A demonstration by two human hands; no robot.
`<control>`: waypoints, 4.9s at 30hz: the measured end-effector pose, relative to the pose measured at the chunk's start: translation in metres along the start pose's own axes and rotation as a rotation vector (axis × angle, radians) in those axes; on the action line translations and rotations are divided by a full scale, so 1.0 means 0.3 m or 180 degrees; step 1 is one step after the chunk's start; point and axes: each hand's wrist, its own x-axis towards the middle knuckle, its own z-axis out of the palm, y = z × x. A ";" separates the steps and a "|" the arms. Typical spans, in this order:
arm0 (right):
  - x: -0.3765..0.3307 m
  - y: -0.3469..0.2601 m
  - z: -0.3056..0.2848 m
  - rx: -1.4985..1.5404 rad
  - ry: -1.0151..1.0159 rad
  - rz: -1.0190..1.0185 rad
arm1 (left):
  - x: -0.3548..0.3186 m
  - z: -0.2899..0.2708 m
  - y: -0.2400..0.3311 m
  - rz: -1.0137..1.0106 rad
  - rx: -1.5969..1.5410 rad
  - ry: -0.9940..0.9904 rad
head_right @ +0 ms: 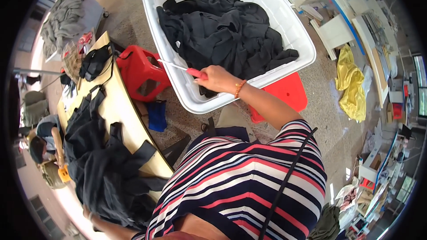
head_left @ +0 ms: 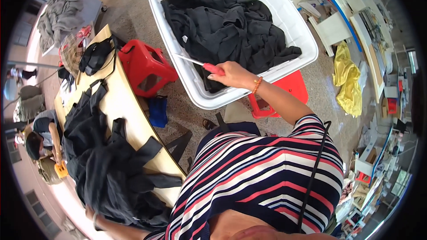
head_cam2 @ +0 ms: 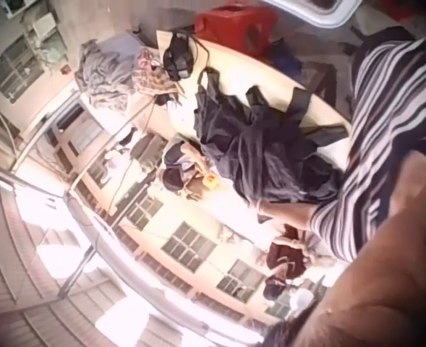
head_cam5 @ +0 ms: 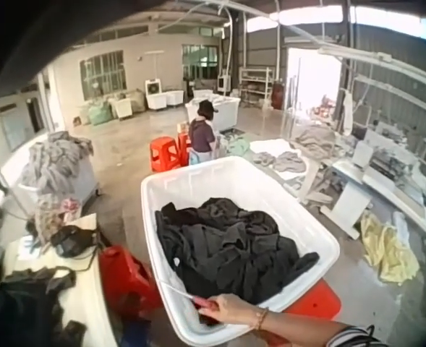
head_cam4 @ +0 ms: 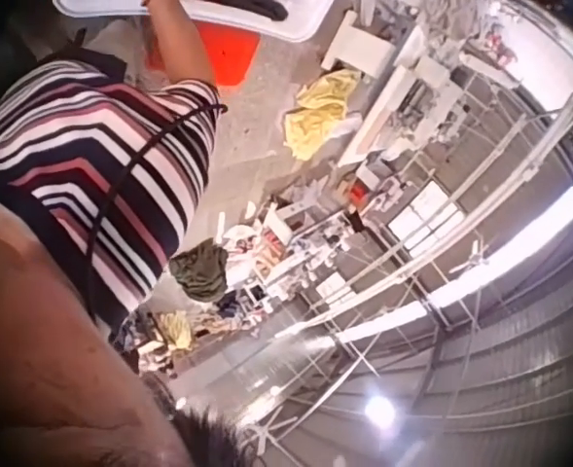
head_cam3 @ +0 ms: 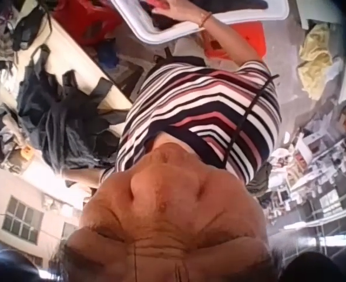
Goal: Trimming excess threads from black garments using a pair of scissors.
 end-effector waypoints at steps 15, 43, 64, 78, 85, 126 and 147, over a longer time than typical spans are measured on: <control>0.055 0.632 -0.392 0.0060 0.0477 0.1557 | -1.813 2.174 1.736 0.3168 -0.1082 -0.4123; 0.237 1.102 -0.624 -0.0246 0.0680 0.1886 | -2.289 2.883 1.861 0.4655 0.0123 -0.3479; 0.284 1.048 -0.620 0.0120 0.0201 0.1948 | -2.397 3.118 1.655 0.1784 0.0577 -0.3204; 0.294 0.990 -0.590 0.0347 -0.0067 0.1825 | -2.081 2.725 1.725 -0.1534 -0.2639 -0.5272; 0.235 0.994 -0.594 0.0051 -0.0022 0.1797 | -2.370 2.740 1.553 0.1490 -0.0313 -0.4244; 0.866 1.041 -0.547 -0.0841 -0.0542 0.1535 | -2.388 2.510 1.180 0.2051 -0.0298 -0.4689; 0.261 0.977 -0.556 -0.0900 -0.2296 0.1347 | -2.402 2.452 1.223 0.2258 -0.0263 -0.5056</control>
